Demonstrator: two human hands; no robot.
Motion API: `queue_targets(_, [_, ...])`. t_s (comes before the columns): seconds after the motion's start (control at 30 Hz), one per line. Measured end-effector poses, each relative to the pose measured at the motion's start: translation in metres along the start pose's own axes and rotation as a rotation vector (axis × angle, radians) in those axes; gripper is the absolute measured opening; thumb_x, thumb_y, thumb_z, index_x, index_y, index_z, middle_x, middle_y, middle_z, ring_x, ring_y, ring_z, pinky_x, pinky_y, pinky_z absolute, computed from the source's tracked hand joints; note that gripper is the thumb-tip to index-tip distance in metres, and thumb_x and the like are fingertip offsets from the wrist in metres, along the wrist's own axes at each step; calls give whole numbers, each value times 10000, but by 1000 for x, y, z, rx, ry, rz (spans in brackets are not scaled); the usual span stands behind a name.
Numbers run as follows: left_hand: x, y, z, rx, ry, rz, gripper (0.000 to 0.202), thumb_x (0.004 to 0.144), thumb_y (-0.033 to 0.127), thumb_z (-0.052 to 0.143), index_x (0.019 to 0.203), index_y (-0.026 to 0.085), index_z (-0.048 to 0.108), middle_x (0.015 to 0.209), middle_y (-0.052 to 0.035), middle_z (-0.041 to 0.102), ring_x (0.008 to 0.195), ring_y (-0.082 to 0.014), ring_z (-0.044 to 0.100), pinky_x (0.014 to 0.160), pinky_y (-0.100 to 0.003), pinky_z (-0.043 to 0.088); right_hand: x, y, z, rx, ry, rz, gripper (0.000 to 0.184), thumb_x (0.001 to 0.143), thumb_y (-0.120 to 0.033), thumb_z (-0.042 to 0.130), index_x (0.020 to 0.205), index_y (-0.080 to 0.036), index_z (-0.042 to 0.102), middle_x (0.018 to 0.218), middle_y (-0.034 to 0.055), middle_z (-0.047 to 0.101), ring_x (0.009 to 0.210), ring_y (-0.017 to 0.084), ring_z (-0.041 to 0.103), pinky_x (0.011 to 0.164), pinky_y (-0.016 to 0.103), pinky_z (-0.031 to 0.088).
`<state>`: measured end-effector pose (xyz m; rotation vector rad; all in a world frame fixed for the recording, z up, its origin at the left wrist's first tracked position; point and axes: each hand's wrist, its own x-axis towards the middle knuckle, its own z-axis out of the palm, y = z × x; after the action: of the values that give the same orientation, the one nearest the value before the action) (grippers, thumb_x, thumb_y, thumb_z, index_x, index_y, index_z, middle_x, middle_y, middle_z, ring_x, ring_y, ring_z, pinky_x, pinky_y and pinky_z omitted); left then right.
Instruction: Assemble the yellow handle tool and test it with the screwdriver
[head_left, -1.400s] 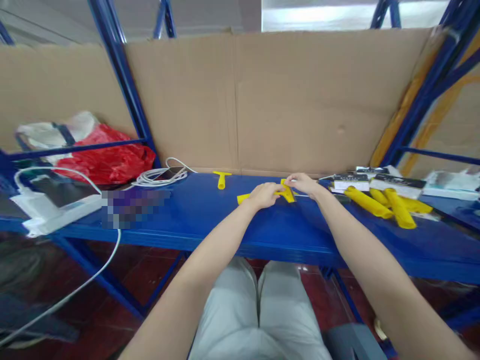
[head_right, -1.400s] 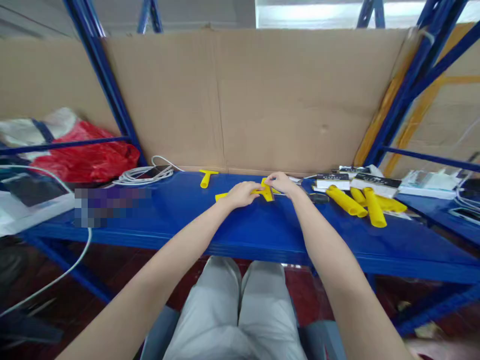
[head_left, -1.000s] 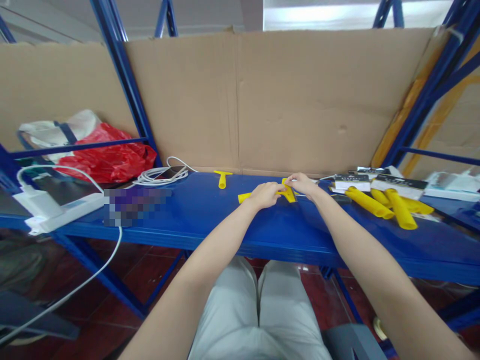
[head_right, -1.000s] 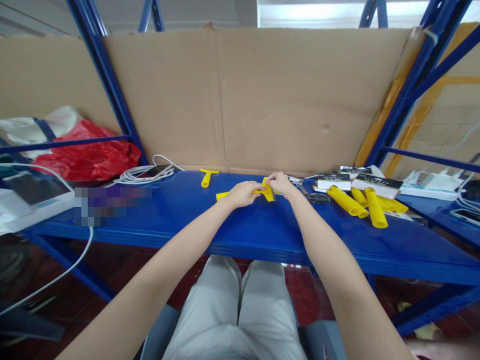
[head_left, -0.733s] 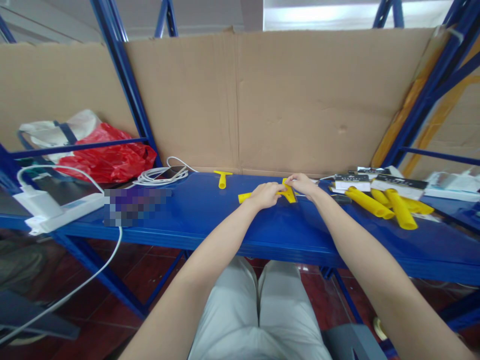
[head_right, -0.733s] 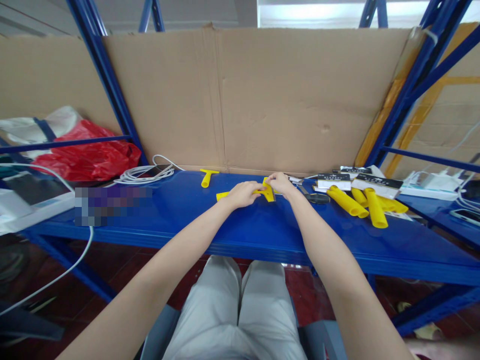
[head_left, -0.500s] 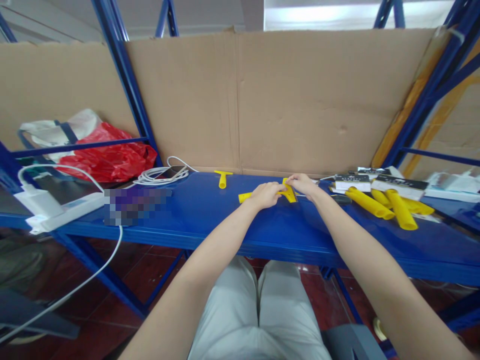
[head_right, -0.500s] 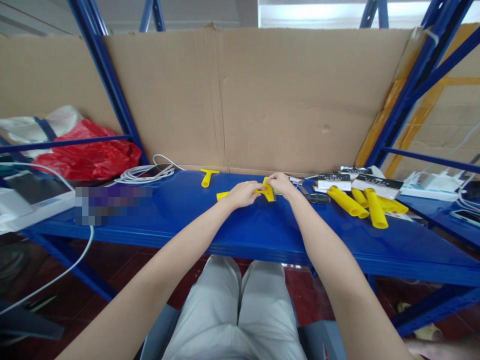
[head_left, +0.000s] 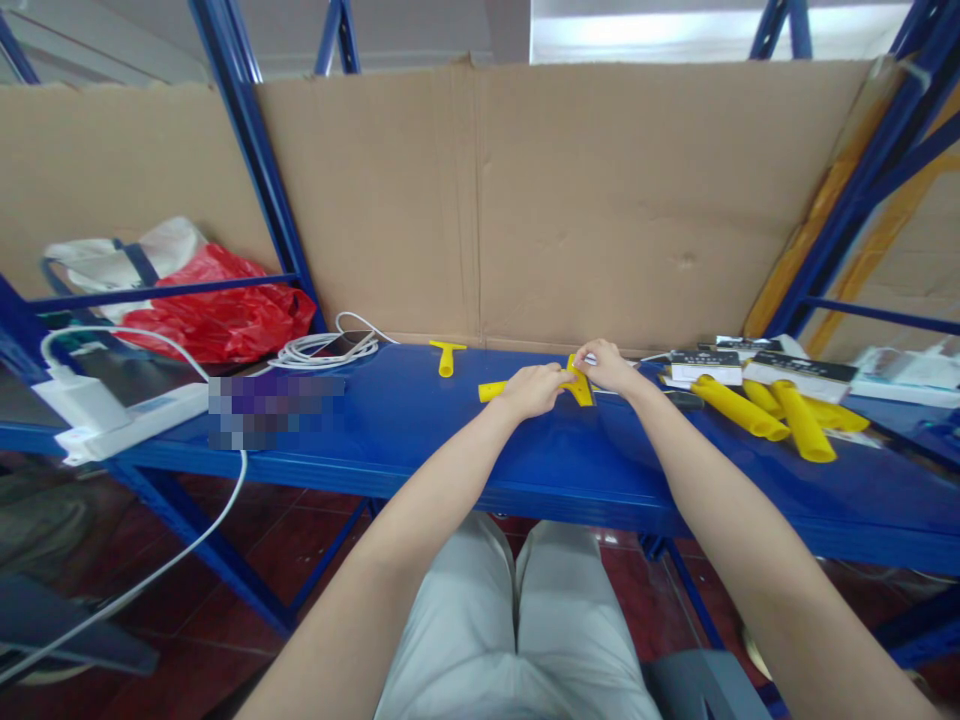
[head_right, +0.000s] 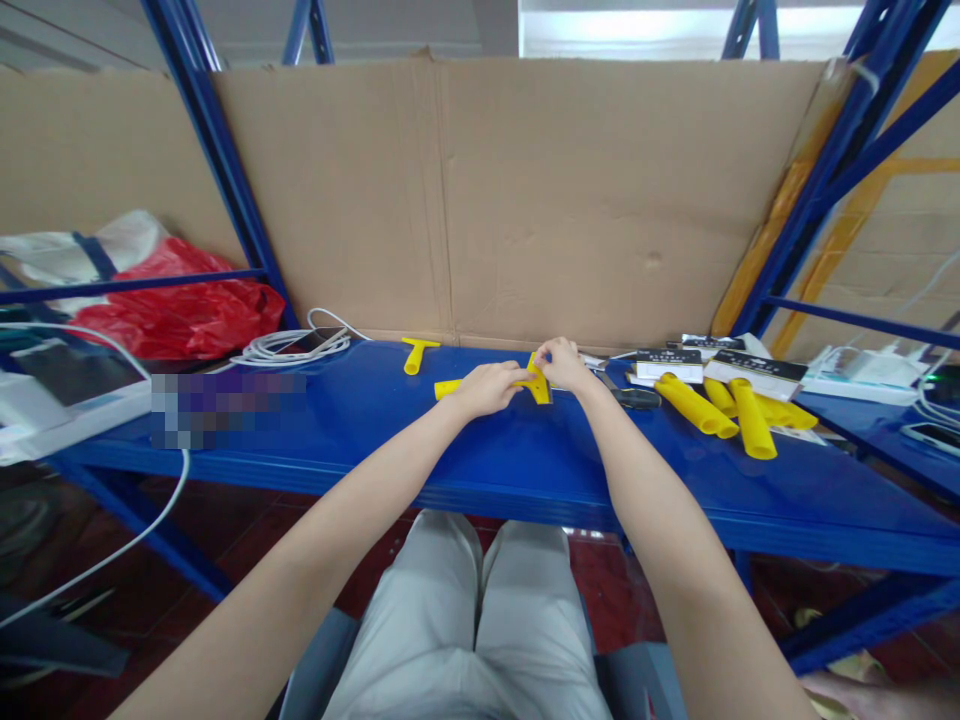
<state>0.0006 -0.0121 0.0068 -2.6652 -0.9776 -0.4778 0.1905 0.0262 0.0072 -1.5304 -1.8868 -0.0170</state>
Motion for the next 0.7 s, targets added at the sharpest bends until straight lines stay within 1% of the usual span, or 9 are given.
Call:
queue_targets(0.07, [0, -1, 0, -4, 6, -8, 366, 930, 182, 461, 1257, 254, 608, 1132, -80, 642, 1028, -223, 648, 873, -339, 500, 0, -1, 2, 127, 42, 40, 18, 734, -213, 613, 721, -200, 613, 902, 54, 646, 1000, 238, 577, 965, 438, 416])
queue_targets(0.1, [0, -1, 0, -6, 7, -11, 367, 932, 184, 456, 1261, 253, 605, 1132, -81, 641, 1028, -224, 647, 873, -340, 500, 0, -3, 3, 201, 63, 82, 28, 722, -206, 617, 734, -196, 594, 902, 48, 643, 975, 222, 583, 952, 418, 427])
queue_targets(0.23, [0, -1, 0, -30, 11, -22, 365, 944, 200, 435, 1265, 249, 603, 1128, -76, 642, 1032, -223, 645, 884, -333, 496, -3, -11, 6, 451, 112, 274, 197, 683, -177, 644, 865, -181, 571, 1008, 60, 638, 967, 182, 590, 920, 339, 448])
queue_targets(0.33, [1, -2, 2, -83, 40, -47, 361, 946, 215, 444, 1271, 260, 594, 1159, -65, 639, 1060, -217, 633, 906, -324, 488, -5, -17, 2, 548, 123, 361, 258, 692, -201, 661, 939, -174, 596, 1082, 82, 645, 1006, 184, 590, 917, 318, 441])
queue_targets(0.43, [2, -4, 4, -138, 85, -88, 359, 933, 195, 467, 1266, 255, 587, 1204, -61, 632, 1093, -207, 619, 925, -316, 481, -8, -20, -5, 575, 60, 408, 234, 728, -283, 655, 930, -165, 660, 1082, 97, 678, 1032, 216, 589, 907, 349, 431])
queue_targets(0.53, [2, -6, 5, -155, 102, -128, 343, 923, 165, 474, 1237, 234, 594, 1195, -68, 639, 1104, -206, 616, 931, -311, 477, -12, -23, -10, 567, -31, 409, 222, 715, -361, 676, 814, -166, 709, 1030, 98, 707, 1043, 242, 587, 899, 371, 420])
queue_targets(0.63, [2, -7, 4, -152, 91, -153, 323, 919, 162, 478, 1212, 225, 600, 1190, -72, 644, 1120, -212, 613, 939, -316, 475, -14, -26, -12, 543, -100, 409, 268, 667, -428, 719, 712, -165, 705, 949, 93, 719, 1023, 243, 590, 875, 358, 425])
queue_targets(0.7, [1, -6, 3, -152, 84, -160, 338, 920, 166, 480, 1238, 224, 580, 1223, -74, 637, 1145, -213, 603, 950, -319, 472, -14, -28, -13, 530, -126, 415, 292, 650, -449, 732, 682, -161, 695, 908, 88, 717, 997, 233, 591, 853, 338, 429])
